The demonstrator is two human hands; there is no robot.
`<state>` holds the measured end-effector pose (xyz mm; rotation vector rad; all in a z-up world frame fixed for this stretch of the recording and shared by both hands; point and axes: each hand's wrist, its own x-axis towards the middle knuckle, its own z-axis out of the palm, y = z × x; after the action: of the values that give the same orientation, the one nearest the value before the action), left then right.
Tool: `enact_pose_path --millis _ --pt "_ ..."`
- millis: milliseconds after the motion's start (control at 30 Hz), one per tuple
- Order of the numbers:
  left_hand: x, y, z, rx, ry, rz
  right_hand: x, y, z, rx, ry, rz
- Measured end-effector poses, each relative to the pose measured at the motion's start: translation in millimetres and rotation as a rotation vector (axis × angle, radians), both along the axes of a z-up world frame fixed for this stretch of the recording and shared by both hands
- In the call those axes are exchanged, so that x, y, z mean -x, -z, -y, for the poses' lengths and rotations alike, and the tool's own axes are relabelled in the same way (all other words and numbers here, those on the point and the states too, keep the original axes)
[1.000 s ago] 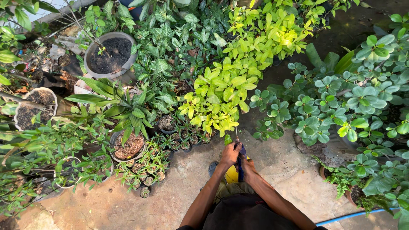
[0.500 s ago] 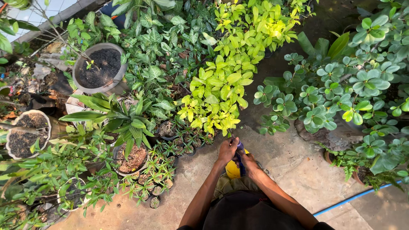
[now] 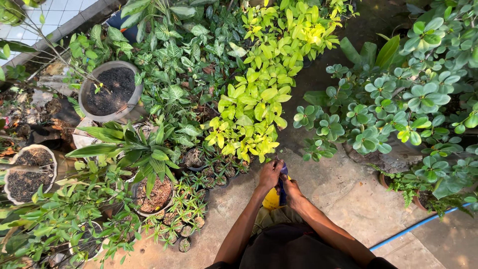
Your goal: The person uses a yellow handheld sprayer to mist water onto various potted plants arranged on a cracked concrete patio. They move along the rows, spraying the leaves and soil of multiple plant types.
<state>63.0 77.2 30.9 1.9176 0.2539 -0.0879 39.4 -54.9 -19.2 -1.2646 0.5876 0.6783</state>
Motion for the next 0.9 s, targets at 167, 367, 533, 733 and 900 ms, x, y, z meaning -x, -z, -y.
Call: enact_pose_path --millis 167,367,533,733,900 --pt "-7 -2 6 0.030 -0.051 -0.072 -16 -1 7 0.083 -0.103 -0.036" --pt "-27 10 26 0.002 -0.124 -0.111 -40 -3 26 0.029 -0.088 -0.046" --pt "-34 31 49 -0.003 -0.152 0.024 -52 5 41 0.053 -0.079 -0.038" --pt "-43 33 58 0.042 -0.161 -0.068 -58 10 46 0.074 -0.034 -0.081" --pt "-56 5 45 0.288 -0.134 -0.141 -61 2 34 0.016 0.013 -0.086"
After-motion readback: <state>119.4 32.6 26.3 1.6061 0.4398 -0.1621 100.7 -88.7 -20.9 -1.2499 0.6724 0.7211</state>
